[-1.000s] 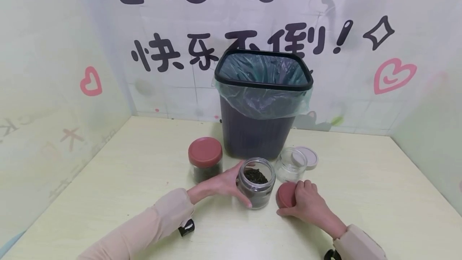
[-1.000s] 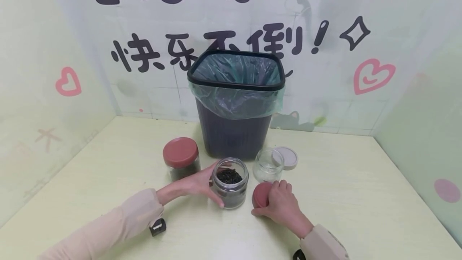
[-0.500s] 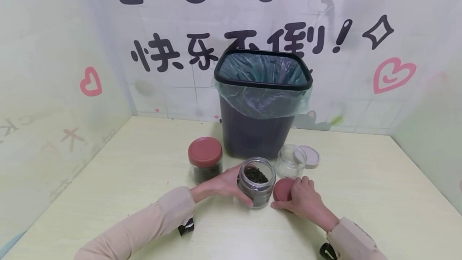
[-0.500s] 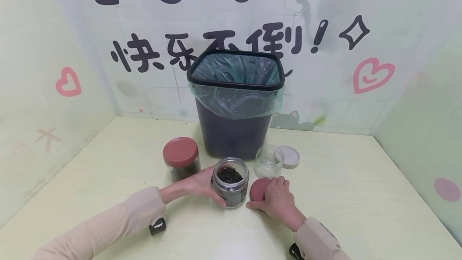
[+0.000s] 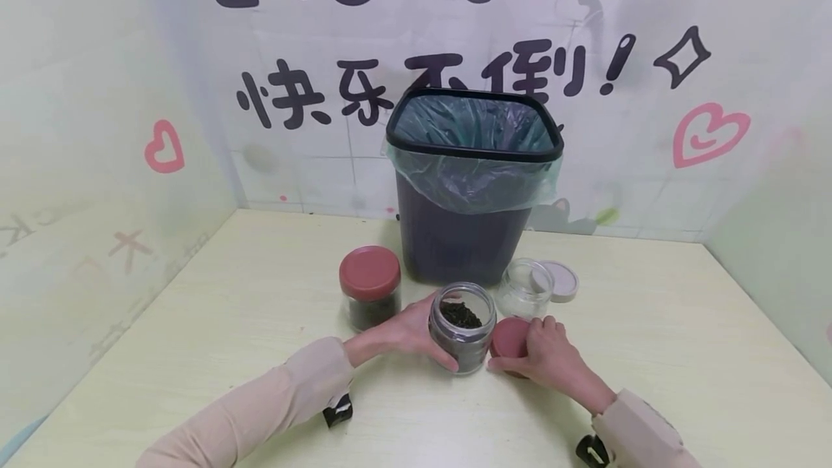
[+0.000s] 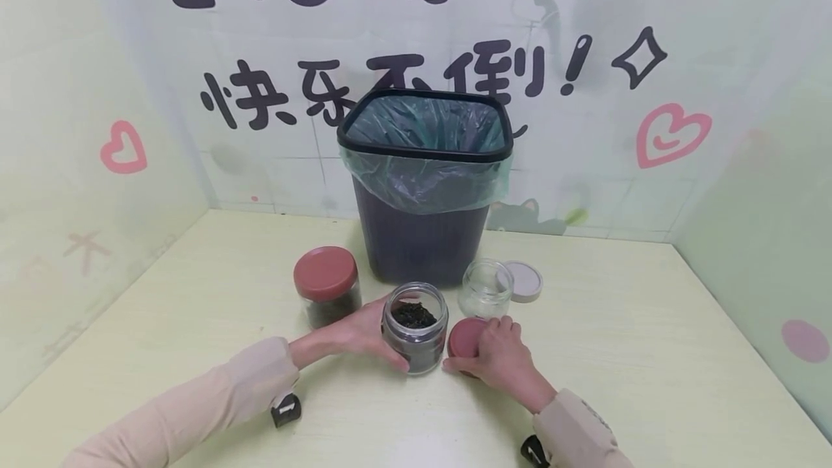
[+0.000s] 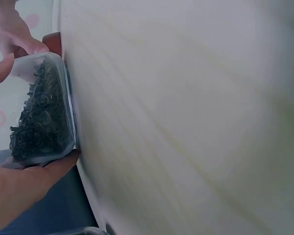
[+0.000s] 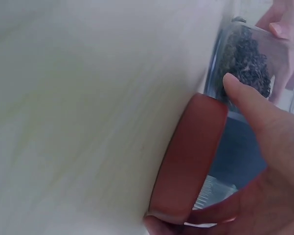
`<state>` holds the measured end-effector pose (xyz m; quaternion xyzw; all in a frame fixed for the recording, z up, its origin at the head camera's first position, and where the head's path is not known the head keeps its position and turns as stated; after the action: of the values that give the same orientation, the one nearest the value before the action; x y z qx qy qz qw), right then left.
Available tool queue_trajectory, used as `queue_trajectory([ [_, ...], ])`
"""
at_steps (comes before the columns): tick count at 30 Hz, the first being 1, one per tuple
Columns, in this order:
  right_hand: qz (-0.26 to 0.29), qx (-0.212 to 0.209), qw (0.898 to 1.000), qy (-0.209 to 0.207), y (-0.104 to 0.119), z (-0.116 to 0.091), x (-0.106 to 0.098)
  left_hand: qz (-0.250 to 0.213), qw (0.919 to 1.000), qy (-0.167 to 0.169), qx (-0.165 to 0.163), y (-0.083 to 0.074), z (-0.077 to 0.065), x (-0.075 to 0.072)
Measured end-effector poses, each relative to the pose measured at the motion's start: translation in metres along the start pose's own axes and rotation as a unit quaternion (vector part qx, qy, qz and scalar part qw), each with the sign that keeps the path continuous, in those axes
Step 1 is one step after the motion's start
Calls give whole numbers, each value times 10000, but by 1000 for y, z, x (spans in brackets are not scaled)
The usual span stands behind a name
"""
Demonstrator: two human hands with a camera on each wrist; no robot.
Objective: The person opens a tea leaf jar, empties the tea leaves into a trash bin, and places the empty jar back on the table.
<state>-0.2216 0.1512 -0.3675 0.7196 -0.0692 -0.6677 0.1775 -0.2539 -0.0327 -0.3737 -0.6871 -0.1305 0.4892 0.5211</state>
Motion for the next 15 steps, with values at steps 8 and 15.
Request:
queue_trajectory([
  [8,340,-55,9991,256,-12,-3,-8,346,9991,-194,-176,-2,-3,-3],
  [15,754,-129,9966,318,-26,-2,-26,367,9984,-354,-233,-6,-12,-11],
])
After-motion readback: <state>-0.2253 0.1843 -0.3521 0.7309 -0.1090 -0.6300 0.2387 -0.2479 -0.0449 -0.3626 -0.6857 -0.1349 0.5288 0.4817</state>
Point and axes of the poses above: each hand's wrist, its own z-axis towards the middle knuckle, its own x-axis out of the palm, y = z × x, the point moved 6 cm from there along z, towards the middle knuckle, and after that the axes turned 2 degrees about y, right-handed, at the moved point
